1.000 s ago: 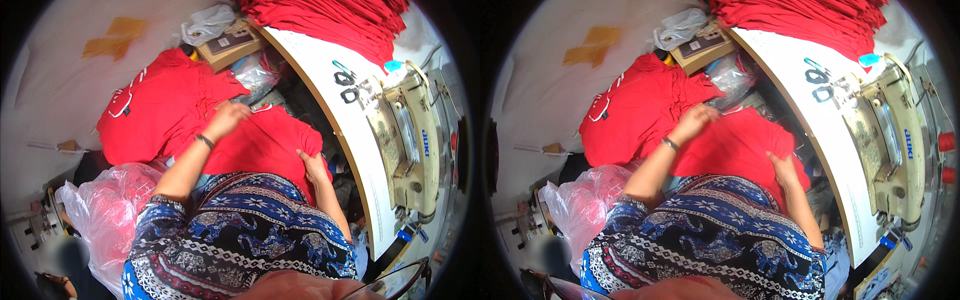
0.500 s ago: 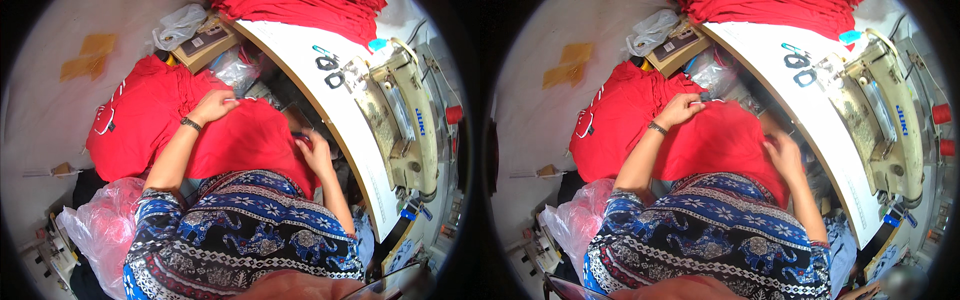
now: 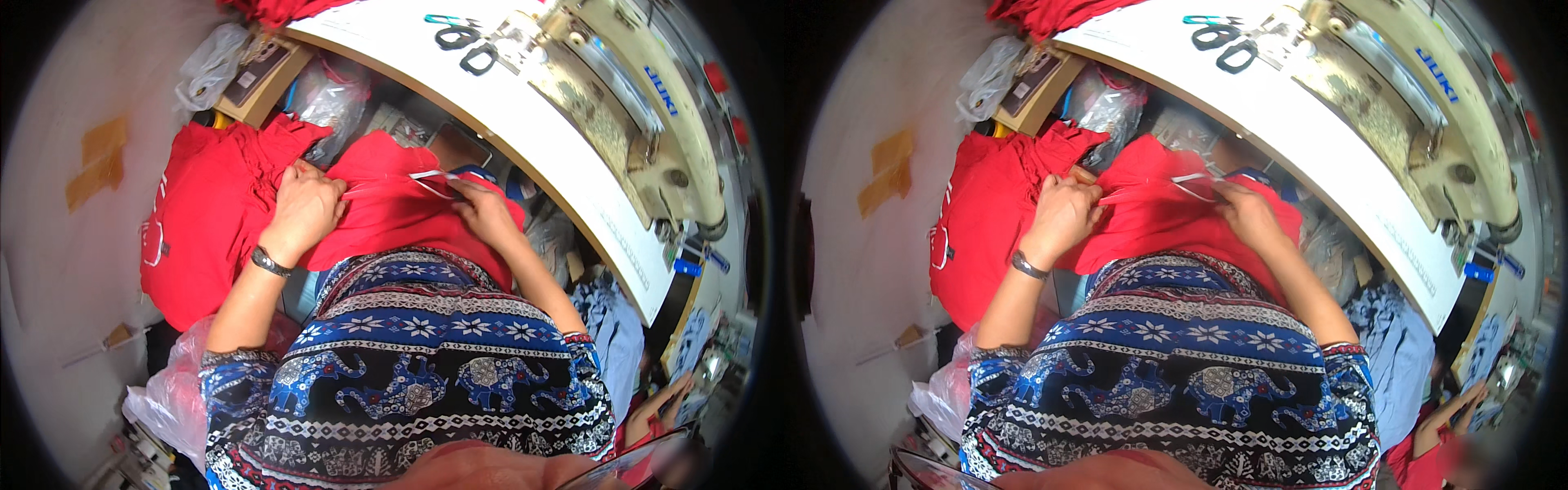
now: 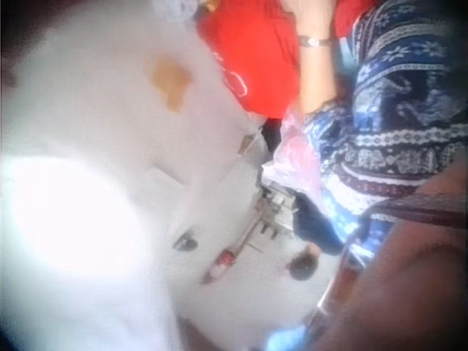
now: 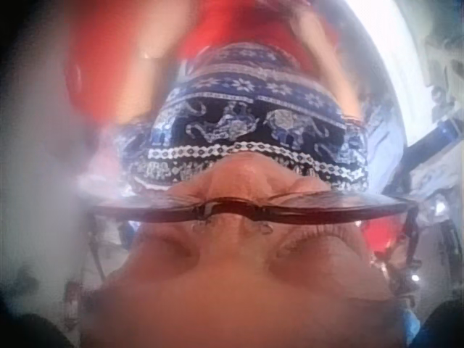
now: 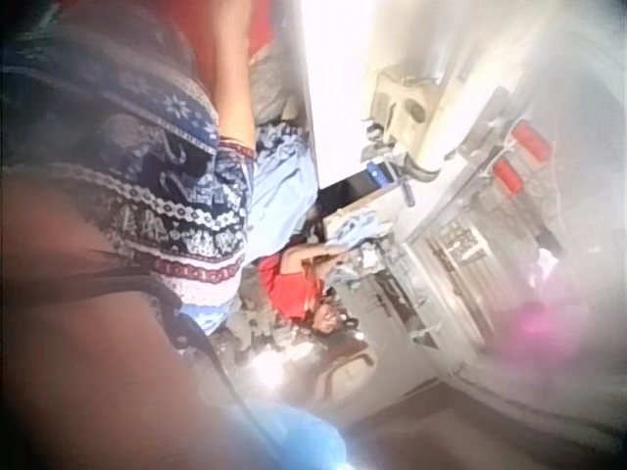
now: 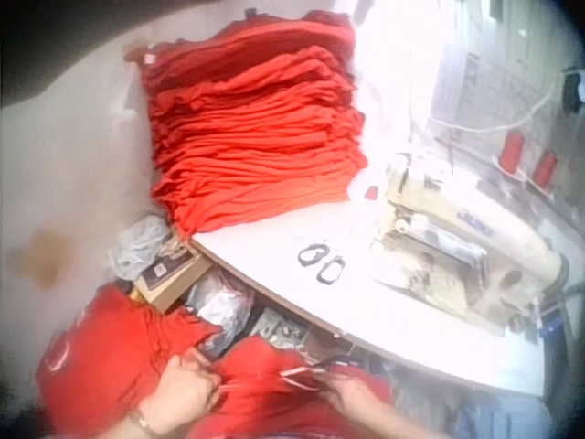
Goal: The person inspects red shirts, using shears to trim excess thread from the neck labels and collar seams before stacking the finished garments.
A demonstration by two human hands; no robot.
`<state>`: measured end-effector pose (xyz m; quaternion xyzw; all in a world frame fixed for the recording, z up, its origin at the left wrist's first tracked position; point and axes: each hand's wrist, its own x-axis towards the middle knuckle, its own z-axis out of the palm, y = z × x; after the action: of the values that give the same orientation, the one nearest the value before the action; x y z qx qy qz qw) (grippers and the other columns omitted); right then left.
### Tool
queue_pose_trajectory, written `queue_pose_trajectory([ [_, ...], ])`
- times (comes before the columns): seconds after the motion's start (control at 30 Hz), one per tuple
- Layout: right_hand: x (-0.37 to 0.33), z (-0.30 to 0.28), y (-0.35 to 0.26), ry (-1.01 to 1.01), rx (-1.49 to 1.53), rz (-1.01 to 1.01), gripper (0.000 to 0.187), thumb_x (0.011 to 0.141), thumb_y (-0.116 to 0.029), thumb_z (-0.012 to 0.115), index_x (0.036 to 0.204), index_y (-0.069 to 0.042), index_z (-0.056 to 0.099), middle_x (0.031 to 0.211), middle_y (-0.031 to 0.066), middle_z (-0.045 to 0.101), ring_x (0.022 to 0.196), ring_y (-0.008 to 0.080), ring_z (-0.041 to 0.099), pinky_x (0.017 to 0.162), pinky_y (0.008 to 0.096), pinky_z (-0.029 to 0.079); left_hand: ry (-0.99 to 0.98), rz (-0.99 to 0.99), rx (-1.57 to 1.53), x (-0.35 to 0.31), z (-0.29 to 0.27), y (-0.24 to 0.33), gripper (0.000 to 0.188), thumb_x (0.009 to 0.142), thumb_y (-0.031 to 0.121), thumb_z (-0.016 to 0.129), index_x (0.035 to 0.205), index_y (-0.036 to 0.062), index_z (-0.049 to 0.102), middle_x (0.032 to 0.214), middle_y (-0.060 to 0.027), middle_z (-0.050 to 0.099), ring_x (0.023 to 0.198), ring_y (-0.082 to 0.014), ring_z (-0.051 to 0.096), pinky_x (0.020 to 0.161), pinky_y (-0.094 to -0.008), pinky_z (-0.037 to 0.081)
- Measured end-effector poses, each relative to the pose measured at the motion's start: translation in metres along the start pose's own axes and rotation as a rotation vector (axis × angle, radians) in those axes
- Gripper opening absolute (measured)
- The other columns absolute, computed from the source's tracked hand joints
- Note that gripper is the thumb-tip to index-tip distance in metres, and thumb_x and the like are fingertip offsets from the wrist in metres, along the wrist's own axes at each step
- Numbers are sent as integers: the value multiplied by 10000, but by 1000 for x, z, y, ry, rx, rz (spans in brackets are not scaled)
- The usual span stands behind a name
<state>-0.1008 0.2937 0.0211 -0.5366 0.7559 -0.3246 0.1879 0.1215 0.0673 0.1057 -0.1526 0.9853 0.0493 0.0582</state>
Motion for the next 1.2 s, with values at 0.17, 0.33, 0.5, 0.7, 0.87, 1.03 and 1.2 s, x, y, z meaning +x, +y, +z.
queue_pose_trajectory([
  [0.17,1,9,-28,145,-169,-116,454,805,-256,716,1206,-75,608,1178,163,617,1022,351,602,889,395,481,133,5,-156,-2,20,26,142,741,115,658,844,76,569,754,-115,630,787,-303,599,741,-420,398],
  [0.33,23,24,-25,-14,327,178,337,834,-210,712,1118,-39,647,983,107,665,874,201,631,785,316,501,190,66,-273,-8,1,33,208,722,63,642,928,82,622,773,-112,604,804,-309,609,715,-424,475],
  [0.5,18,38,-27,-18,682,168,169,857,-83,688,1004,-6,656,868,20,648,775,66,590,684,227,483,-162,181,-669,-25,-6,59,221,841,150,641,1042,61,651,820,-127,597,807,-331,617,725,-424,501],
  [0.7,2,48,-25,105,738,234,84,853,-41,687,912,-6,640,831,3,631,751,46,587,662,208,478,281,-26,-774,13,31,53,145,845,132,666,929,14,669,841,-104,634,769,-253,612,725,-353,485],
  [0.87,2,46,-34,220,715,224,88,845,-44,697,871,-5,622,782,-9,627,696,40,584,624,201,473,205,80,-838,38,57,40,121,815,100,692,884,5,657,831,-87,662,728,-225,614,723,-324,487],
  [1.03,-1,54,-29,153,815,364,103,849,-60,697,858,-17,604,765,-12,620,666,30,568,578,196,450,100,-74,-912,26,46,63,114,841,99,676,880,-2,641,765,-82,648,713,-180,627,700,-313,486],
  [1.2,-1,62,-28,129,908,336,77,864,-50,676,870,-28,602,789,-15,620,690,26,561,592,195,446,57,-314,-1539,21,75,72,85,907,35,611,976,8,653,939,-51,667,734,-96,617,670,-241,499],
])
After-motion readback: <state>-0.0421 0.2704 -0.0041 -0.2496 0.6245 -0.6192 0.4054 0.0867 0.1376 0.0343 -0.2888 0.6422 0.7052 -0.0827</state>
